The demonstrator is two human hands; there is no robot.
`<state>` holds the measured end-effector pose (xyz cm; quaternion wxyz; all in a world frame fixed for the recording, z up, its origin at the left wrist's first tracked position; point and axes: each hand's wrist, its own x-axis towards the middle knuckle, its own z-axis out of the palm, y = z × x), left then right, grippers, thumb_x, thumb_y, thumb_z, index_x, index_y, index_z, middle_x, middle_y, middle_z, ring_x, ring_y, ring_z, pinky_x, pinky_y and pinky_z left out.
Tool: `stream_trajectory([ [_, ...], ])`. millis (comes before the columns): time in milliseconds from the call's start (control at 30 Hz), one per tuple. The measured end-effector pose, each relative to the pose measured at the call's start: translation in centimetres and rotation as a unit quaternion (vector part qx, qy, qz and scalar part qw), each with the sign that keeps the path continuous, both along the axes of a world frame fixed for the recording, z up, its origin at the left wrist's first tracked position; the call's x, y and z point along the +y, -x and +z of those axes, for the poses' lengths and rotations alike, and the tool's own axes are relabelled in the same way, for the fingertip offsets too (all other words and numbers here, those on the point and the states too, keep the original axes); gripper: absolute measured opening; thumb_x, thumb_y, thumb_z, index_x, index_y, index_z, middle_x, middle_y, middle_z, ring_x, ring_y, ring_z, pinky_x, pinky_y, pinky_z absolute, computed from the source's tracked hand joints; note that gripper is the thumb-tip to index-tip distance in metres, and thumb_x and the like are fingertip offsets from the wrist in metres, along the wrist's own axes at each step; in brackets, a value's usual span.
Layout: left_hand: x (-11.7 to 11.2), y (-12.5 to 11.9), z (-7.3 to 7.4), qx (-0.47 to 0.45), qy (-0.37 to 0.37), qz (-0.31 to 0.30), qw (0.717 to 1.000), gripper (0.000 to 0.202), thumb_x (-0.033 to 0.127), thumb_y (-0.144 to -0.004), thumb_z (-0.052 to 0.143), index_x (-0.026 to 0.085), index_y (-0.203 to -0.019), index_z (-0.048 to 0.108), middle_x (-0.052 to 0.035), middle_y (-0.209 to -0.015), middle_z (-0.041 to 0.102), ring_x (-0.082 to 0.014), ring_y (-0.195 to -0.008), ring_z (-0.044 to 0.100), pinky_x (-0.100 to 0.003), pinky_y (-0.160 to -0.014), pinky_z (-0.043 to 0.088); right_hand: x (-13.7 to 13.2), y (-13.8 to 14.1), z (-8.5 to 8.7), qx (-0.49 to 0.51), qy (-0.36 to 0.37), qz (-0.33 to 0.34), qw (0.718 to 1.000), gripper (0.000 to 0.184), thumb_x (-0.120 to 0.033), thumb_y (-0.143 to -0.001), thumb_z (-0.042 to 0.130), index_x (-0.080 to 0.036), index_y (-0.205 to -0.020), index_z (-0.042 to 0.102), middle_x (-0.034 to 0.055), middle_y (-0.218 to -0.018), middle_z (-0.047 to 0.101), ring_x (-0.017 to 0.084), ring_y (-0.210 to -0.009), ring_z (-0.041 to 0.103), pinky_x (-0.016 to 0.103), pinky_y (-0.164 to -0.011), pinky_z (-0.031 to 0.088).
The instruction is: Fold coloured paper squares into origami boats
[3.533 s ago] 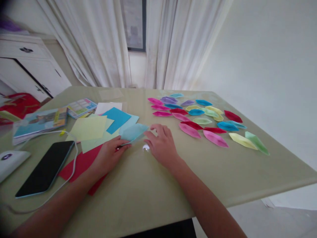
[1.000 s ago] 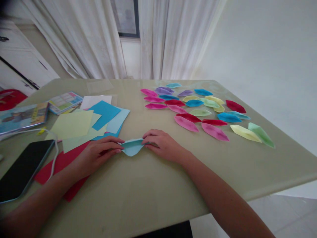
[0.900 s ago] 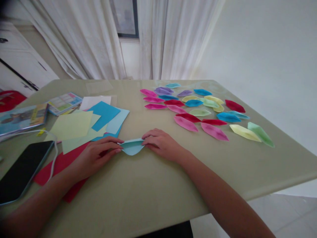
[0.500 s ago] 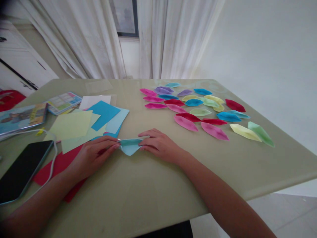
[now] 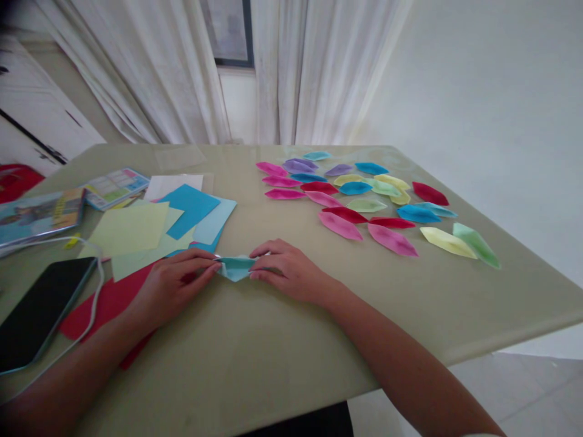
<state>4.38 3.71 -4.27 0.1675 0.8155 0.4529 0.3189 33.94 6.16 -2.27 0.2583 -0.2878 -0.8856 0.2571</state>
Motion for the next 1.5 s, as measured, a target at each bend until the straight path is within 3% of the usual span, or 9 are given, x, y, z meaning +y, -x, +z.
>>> stream_trajectory([
  [133, 0.1, -0.1, 0.0, -0.005, -0.003, 0.006, 1.000, 0.027, 0.038, -0.106, 0.062, 0.020, -0.102, 0.082, -0.0059, -0.108, 0.078, -0.0181, -0.084, 0.075, -0.028, -0.071, 0.058, 0.0, 0.2, -0.1, 0.000, -0.002, -0.003, 1.000, 0.013, -0.027, -0.104, 0.071, -0.020, -0.107, 0.082, 0.0094, -0.126, 0.075, 0.023, -0.115, 0.070, 0.038, -0.103, 0.054],
  [467, -0.3, -0.8, -0.2, -0.008, -0.036, 0.019, 0.999, 0.023, 0.038, -0.104, 0.065, 0.020, -0.101, 0.080, -0.0055, -0.102, 0.079, -0.0193, -0.084, 0.075, -0.030, -0.074, 0.058, -1.0, 1.9, -1.2, -0.004, -0.071, -0.135, 0.988, 0.024, -0.022, -0.101, 0.073, -0.020, -0.078, 0.078, 0.0033, -0.100, 0.082, 0.019, -0.090, 0.074, 0.035, -0.086, 0.051],
  [700, -0.3, -0.7, -0.2, -0.001, -0.045, 0.025, 0.999, 0.029, 0.046, -0.105, 0.064, 0.022, -0.100, 0.078, -0.0043, -0.099, 0.080, -0.0182, -0.077, 0.074, -0.028, -0.069, 0.056, -1.2, 2.3, -1.1, -0.017, -0.097, -0.176, 0.979, 0.020, -0.019, -0.096, 0.076, -0.020, -0.077, 0.070, 0.0024, -0.091, 0.081, 0.019, -0.084, 0.074, 0.034, -0.083, 0.049],
  [833, -0.3, -0.7, -0.3, 0.000, -0.040, 0.027, 0.999, 0.034, 0.051, -0.105, 0.063, 0.020, -0.099, 0.076, -0.0044, -0.098, 0.079, -0.0178, -0.073, 0.072, -0.028, -0.065, 0.054, -1.1, 2.4, -1.3, -0.046, -0.116, -0.180, 0.976, 0.018, -0.021, -0.096, 0.077, -0.020, -0.080, 0.069, 0.0032, -0.092, 0.081, 0.020, -0.085, 0.073, 0.035, -0.084, 0.049],
  [1100, -0.2, -0.7, 0.1, 0.025, -0.055, 0.001, 0.998, 0.027, 0.038, -0.111, 0.055, 0.019, -0.100, 0.071, -0.0039, -0.094, 0.074, -0.0179, -0.082, 0.072, -0.028, -0.076, 0.052, -0.8, 2.3, -1.4, -0.094, -0.161, -0.175, 0.967, 0.015, -0.025, -0.099, 0.075, -0.020, -0.087, 0.067, 0.0053, -0.094, 0.077, 0.021, -0.085, 0.069, 0.035, -0.084, 0.046],
  [1367, 0.3, -0.1, -0.4, 0.097, -0.075, -0.032, 0.992, 0.023, 0.032, -0.113, 0.049, 0.022, -0.115, 0.070, -0.0039, -0.102, 0.074, -0.0191, -0.088, 0.072, -0.028, -0.078, 0.052, -0.2, 2.1, -1.2, -0.147, -0.241, -0.136, 0.950, 0.019, -0.029, -0.107, 0.064, -0.019, -0.092, 0.066, 0.0076, -0.090, 0.073, 0.023, -0.081, 0.063, 0.037, -0.080, 0.044],
  [1500, 0.2, 0.1, 0.0, 0.136, -0.067, -0.075, 0.986, 0.033, 0.021, -0.112, 0.040, 0.027, -0.121, 0.070, -0.0037, -0.109, 0.072, -0.0203, -0.093, 0.070, -0.030, -0.082, 0.052, 0.1, 1.8, -1.2, -0.161, -0.281, -0.068, 0.944, 0.016, -0.018, -0.110, 0.055, -0.019, -0.104, 0.069, 0.0090, -0.106, 0.076, 0.023, -0.093, 0.066, 0.037, -0.084, 0.047],
])
